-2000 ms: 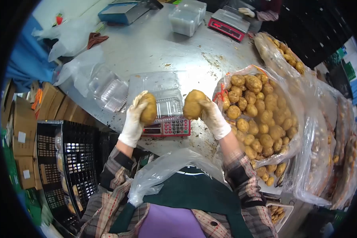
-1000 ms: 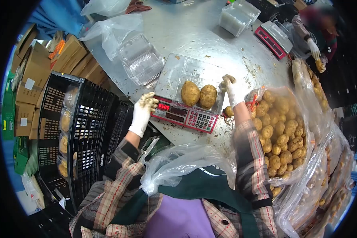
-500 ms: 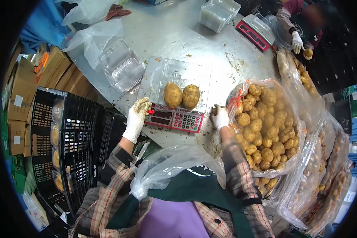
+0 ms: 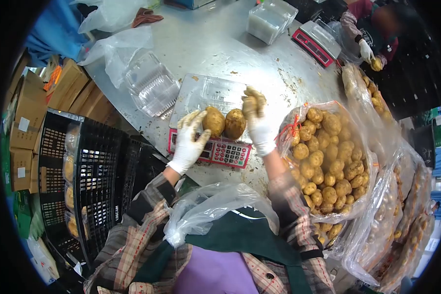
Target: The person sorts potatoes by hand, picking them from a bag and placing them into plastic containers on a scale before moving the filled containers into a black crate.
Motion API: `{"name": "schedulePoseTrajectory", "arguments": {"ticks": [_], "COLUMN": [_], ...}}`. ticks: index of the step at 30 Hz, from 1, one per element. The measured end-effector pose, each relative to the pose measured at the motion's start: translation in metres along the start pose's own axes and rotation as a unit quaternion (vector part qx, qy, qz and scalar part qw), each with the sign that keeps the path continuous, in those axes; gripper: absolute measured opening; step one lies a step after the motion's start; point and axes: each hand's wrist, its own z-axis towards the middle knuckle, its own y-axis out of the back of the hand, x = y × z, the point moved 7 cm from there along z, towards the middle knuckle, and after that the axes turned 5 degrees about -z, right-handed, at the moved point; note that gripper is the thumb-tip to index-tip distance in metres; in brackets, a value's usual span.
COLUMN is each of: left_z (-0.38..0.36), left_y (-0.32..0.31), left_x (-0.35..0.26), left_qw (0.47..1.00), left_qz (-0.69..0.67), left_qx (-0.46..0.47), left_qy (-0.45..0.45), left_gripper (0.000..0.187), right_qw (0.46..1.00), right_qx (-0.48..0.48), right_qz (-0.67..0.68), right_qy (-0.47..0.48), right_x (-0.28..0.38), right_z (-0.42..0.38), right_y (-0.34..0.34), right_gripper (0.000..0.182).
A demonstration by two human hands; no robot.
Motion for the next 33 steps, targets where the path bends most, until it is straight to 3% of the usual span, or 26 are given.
{"name": "schedulePoseTrajectory", "arguments": {"ticks": [1,2,5,9,12,16,17,18,20,23,24,25,26,27,29,30,31,33], "left_z": [0.002,0.002,0.004,0.001,-0.002,-0.017,-0.023,-0.028,-0.047,-0.051,-0.048,-0.044,-0.042,-0.041,-0.040,-0.037,-0.033,-0.038], "left_y": [-0.008,-0.016,-0.024,-0.017,-0.012,0.003,0.003,0.003,-0.032,-0.034,-0.031,-0.028,-0.027,-0.023,-0.022,-0.020,-0.013,-0.023], "left_x": [-0.005,-0.008,-0.003,0.001,0.005,0.010,0.023,0.035,0.094,0.079,0.077,0.076,0.076,0.073,0.074,0.072,0.062,0.078], "left_qw": [0.999,0.997,0.987,0.988,0.992,1.000,1.000,0.999,0.928,0.816,0.797,0.778,0.757,0.733,0.716,0.707,0.733,0.736], "left_qz": [0.025,0.049,0.142,0.134,0.101,0.004,-0.006,-0.030,-0.279,-0.499,-0.523,-0.547,-0.571,-0.616,-0.627,-0.633,-0.566,-0.556], "left_qx": [0.013,0.025,0.073,0.067,0.042,0.000,-0.022,-0.018,0.066,0.086,0.080,0.075,0.068,0.078,0.091,0.096,0.083,0.060], "left_qy": [-0.025,-0.050,-0.033,-0.035,-0.057,-0.030,-0.019,0.040,0.236,0.279,0.290,0.300,0.310,0.276,0.292,0.300,0.368,0.382], "left_gripper": [0.053,0.056,0.055,0.046,0.039,0.048,0.051,0.050,0.048,0.038,0.037,0.037,0.037,0.037,0.036,0.035,0.027,0.018], "right_qw": [0.982,0.927,0.820,0.773,0.746,0.775,0.847,0.896,0.949,0.974,0.966,0.966,0.962,0.984,0.989,0.940,0.900,0.948], "right_qx": [0.067,0.130,0.203,0.275,0.270,0.160,0.197,0.099,-0.097,-0.147,-0.121,-0.065,-0.007,0.016,0.064,0.057,0.052,0.113], "right_qz": [-0.149,-0.293,-0.515,-0.567,-0.609,-0.608,-0.457,-0.408,-0.292,0.071,0.184,0.208,0.230,0.120,-0.103,-0.335,-0.430,-0.121], "right_qy": [0.099,0.194,0.145,0.073,0.027,-0.066,-0.188,-0.147,-0.062,-0.155,-0.136,-0.141,-0.146,-0.129,-0.085,-0.003,0.049,-0.270], "right_x": [0.005,0.006,-0.023,-0.046,-0.053,-0.058,-0.080,-0.089,-0.105,-0.124,-0.098,-0.085,-0.077,-0.074,-0.069,-0.032,-0.054,-0.085], "right_z": [0.004,0.003,0.014,0.039,0.055,0.051,0.057,0.068,0.070,0.065,0.056,0.050,0.042,0.028,-0.009,-0.034,-0.049,-0.075], "right_y": [-0.017,-0.035,-0.063,-0.076,-0.077,-0.052,-0.044,-0.032,-0.001,0.034,0.039,0.045,0.047,0.049,0.052,0.045,0.049,0.044], "right_gripper": [0.043,0.045,0.051,0.054,0.056,0.074,0.083,0.082,0.082,0.081,0.076,0.071,0.067,0.065,0.059,0.055,0.057,0.032]}}
